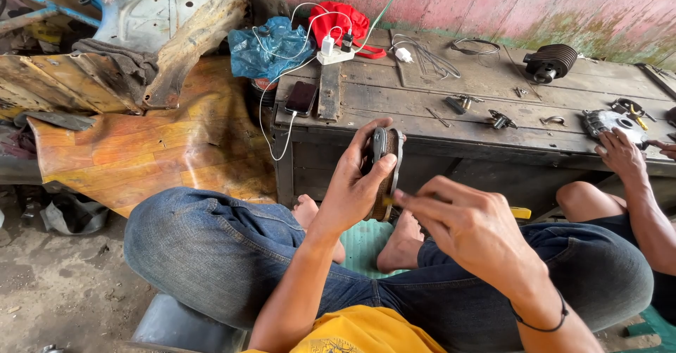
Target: The person uses a small yellow-handled tool to scrape and clean the interior and exterior surfaces of a metal mechanical part. They rotate the part to access different areas and continue scraping until the end of the clip.
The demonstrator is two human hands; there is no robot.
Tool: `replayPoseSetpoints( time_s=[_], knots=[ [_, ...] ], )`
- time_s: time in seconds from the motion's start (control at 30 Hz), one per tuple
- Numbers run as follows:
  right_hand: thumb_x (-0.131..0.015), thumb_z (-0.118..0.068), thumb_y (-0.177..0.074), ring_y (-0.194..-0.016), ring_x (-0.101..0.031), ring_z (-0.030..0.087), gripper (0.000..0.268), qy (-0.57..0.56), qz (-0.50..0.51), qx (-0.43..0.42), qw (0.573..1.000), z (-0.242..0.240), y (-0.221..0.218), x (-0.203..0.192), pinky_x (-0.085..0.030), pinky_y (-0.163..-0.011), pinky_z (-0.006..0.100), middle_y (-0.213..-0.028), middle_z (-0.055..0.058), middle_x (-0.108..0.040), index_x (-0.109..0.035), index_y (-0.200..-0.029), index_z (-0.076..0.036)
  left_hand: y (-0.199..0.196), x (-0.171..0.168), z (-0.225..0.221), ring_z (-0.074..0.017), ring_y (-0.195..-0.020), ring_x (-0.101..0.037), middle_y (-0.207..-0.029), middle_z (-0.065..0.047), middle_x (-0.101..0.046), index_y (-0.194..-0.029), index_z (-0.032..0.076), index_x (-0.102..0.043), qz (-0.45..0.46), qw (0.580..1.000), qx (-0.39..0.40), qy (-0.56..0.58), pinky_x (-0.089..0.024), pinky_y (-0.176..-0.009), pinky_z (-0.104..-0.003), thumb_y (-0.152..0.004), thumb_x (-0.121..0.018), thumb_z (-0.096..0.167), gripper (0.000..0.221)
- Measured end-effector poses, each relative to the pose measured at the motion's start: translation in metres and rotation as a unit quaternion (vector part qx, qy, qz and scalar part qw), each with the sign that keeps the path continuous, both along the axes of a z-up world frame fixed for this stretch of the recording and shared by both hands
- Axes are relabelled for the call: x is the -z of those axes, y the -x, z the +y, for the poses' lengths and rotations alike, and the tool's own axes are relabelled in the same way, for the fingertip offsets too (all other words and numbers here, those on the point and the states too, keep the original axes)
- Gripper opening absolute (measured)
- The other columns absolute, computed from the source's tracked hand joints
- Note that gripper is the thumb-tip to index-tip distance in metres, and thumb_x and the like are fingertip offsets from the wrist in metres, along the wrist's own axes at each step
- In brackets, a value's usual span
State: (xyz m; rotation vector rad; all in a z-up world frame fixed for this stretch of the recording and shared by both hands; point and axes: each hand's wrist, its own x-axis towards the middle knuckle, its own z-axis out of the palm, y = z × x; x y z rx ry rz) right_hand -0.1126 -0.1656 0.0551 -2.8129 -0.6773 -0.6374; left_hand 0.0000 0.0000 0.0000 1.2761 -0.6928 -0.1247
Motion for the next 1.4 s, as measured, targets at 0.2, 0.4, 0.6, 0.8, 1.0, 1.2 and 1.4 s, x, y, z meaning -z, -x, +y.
replayPoseSetpoints(
  time_s=[0.2, 0.4, 0.6, 0.8, 1.0, 1.2, 1.4],
  knots=[
    [-0.06, -0.019, -0.096, -0.067, -0.067, 0.018, 0.028, 0.017, 0.082, -0.018, 0.996, -0.003, 0.0, 0.002, -0.051, -0.05, 0.037, -0.097, -0.006, -0.065, -0.078, -0.117, -0.024, -0.001, 0.002, -0.001, -0.0206, -0.122, -0.056, -0.14, -0.01, -0.054, -0.15, 0.012, -0.042, -0.002, 1.0, 0.027, 0.002, -0.047, -0.101, -0.035, -0.103, -0.052, 0.03, 0.051],
    [-0.062, -0.015, -0.099, -0.067, -0.066, 0.018, 0.027, -0.014, 0.002, -0.006, 1.0, -0.002, -0.002, 0.002, -0.049, -0.056, 0.032, -0.101, 0.0, -0.065, -0.076, -0.122, -0.018, -0.002, 0.003, -0.001, -0.0202, -0.122, -0.059, -0.132, -0.013, -0.062, -0.149, 0.01, -0.044, 0.018, 0.998, 0.054, 0.034, -0.047, -0.105, -0.034, -0.103, -0.053, 0.03, 0.051],
    [-0.062, -0.012, -0.098, -0.071, -0.067, 0.015, 0.028, -0.031, -0.004, -0.007, 0.999, -0.003, -0.002, 0.003, -0.05, -0.058, 0.03, -0.102, 0.0, -0.066, -0.076, -0.122, -0.017, -0.004, 0.006, -0.004, -0.0171, -0.121, -0.058, -0.131, -0.011, -0.065, -0.147, 0.009, -0.046, 0.021, 0.997, 0.058, 0.045, -0.046, -0.105, -0.032, -0.102, -0.053, 0.022, 0.048],
    [-0.061, -0.022, -0.094, -0.066, -0.067, 0.021, 0.03, 0.022, 0.091, 0.001, 0.996, -0.008, -0.001, 0.005, -0.051, -0.049, 0.04, -0.099, -0.007, -0.066, -0.078, -0.118, -0.026, -0.001, 0.002, -0.003, -0.0195, -0.124, -0.059, -0.133, -0.011, -0.064, -0.148, 0.012, -0.044, 0.024, 0.997, 0.068, 0.025, -0.048, -0.103, -0.035, -0.102, -0.053, 0.029, 0.051],
    [-0.06, -0.016, -0.095, -0.069, -0.068, 0.019, 0.032, 0.0, 0.069, -0.033, 0.997, -0.008, -0.001, 0.0, -0.052, -0.057, 0.036, -0.1, -0.002, -0.064, -0.077, -0.122, -0.02, -0.002, 0.004, -0.004, -0.0178, -0.123, -0.059, -0.131, -0.01, -0.066, -0.148, 0.01, -0.046, 0.011, 0.998, 0.063, 0.025, -0.048, -0.104, -0.033, -0.102, -0.053, 0.024, 0.049],
    [-0.061, -0.016, -0.098, -0.068, -0.067, 0.017, 0.028, -0.044, -0.004, 0.0, 0.999, -0.007, -0.004, 0.006, -0.051, -0.056, 0.031, -0.103, -0.001, -0.066, -0.076, -0.122, -0.018, 0.003, -0.004, 0.0, -0.0248, -0.135, -0.055, -0.139, -0.014, -0.06, -0.151, 0.012, -0.039, 0.048, 0.995, 0.086, 0.03, -0.047, -0.11, -0.039, -0.103, -0.049, 0.026, 0.051],
    [-0.059, -0.024, -0.096, -0.069, -0.068, 0.022, 0.032, 0.01, 0.119, -0.006, 0.993, -0.01, -0.003, 0.005, -0.052, -0.054, 0.04, -0.103, -0.003, -0.065, -0.077, -0.123, -0.025, -0.001, 0.001, -0.004, -0.0222, -0.131, -0.057, -0.136, -0.012, -0.063, -0.151, 0.01, -0.041, 0.044, 0.996, 0.073, 0.03, -0.046, -0.11, -0.037, -0.103, -0.05, 0.025, 0.051]
  ],
)
